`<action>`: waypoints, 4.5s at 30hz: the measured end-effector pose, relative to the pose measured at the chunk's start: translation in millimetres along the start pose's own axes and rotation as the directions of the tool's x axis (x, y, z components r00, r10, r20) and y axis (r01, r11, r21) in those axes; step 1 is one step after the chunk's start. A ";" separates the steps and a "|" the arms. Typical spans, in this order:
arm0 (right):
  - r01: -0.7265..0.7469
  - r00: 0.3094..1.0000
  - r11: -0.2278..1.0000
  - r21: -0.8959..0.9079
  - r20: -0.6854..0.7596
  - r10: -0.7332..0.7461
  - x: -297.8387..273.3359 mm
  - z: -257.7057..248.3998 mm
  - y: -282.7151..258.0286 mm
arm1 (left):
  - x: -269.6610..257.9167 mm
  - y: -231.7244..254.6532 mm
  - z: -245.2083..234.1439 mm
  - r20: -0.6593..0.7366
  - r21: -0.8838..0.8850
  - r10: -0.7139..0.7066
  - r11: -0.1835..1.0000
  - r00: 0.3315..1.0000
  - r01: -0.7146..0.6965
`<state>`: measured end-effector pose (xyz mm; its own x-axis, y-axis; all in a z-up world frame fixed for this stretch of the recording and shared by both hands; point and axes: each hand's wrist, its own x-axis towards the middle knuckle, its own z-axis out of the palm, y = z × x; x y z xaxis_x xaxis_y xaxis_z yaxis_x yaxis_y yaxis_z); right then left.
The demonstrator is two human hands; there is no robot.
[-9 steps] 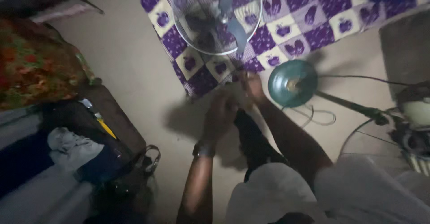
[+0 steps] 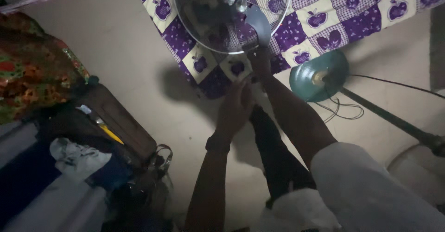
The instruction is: The person uses a screwdriver to remove screws from the front grill and motor housing of a standing fan. They detach the front grill and the motor casing, placing the parts on a nearby bed.
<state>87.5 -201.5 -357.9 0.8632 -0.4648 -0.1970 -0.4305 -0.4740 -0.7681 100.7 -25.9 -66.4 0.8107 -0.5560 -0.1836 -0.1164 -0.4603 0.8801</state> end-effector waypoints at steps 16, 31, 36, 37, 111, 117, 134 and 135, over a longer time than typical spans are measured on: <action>-0.150 0.988 0.975 0.164 -0.011 0.154 -4.3 20.5 48.6 | -4.9 -5.0 11.0 0.177 -0.145 -0.164 0.971 0.970 0.190; -0.613 0.776 0.182 0.769 0.542 0.321 -159.4 -174.1 -141.8 | -140.8 38.2 72.8 -0.147 0.232 0.275 0.943 0.950 -0.238; -0.494 0.869 -0.103 0.863 0.488 -0.084 -259.2 -244.3 -207.8 | -223.7 82.5 65.5 -0.056 0.251 0.354 0.910 0.934 -0.330; -0.486 0.871 -0.139 0.863 0.466 -0.154 -284.2 -253.8 -213.7 | -244.7 93.8 64.3 0.007 0.155 0.203 0.967 0.979 -0.201; -0.249 0.967 0.559 0.791 0.175 0.185 -506.3 -607.1 41.6 | -285.1 393.0 301.7 -0.100 0.546 0.476 0.760 0.874 -0.352; -0.249 0.968 0.561 0.790 0.180 0.176 -506.0 -595.0 42.7 | -289.1 391.7 303.9 -0.113 0.478 0.474 0.796 0.873 -0.371; -0.189 0.980 0.522 0.832 0.127 0.152 -501.1 -575.4 46.3 | -289.4 389.2 304.9 -0.090 0.517 0.483 0.770 0.871 -0.374; -0.176 0.983 0.517 0.838 0.122 0.138 -499.0 -574.2 47.7 | -289.5 389.0 305.3 -0.090 0.516 0.476 0.773 0.875 -0.368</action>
<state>-515.2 -421.6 53.6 0.8210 -0.4315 -0.3739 -0.1537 0.4636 -0.8726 -354.4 -255.3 195.4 0.7055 -0.6430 0.2980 -0.6844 -0.5090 0.5220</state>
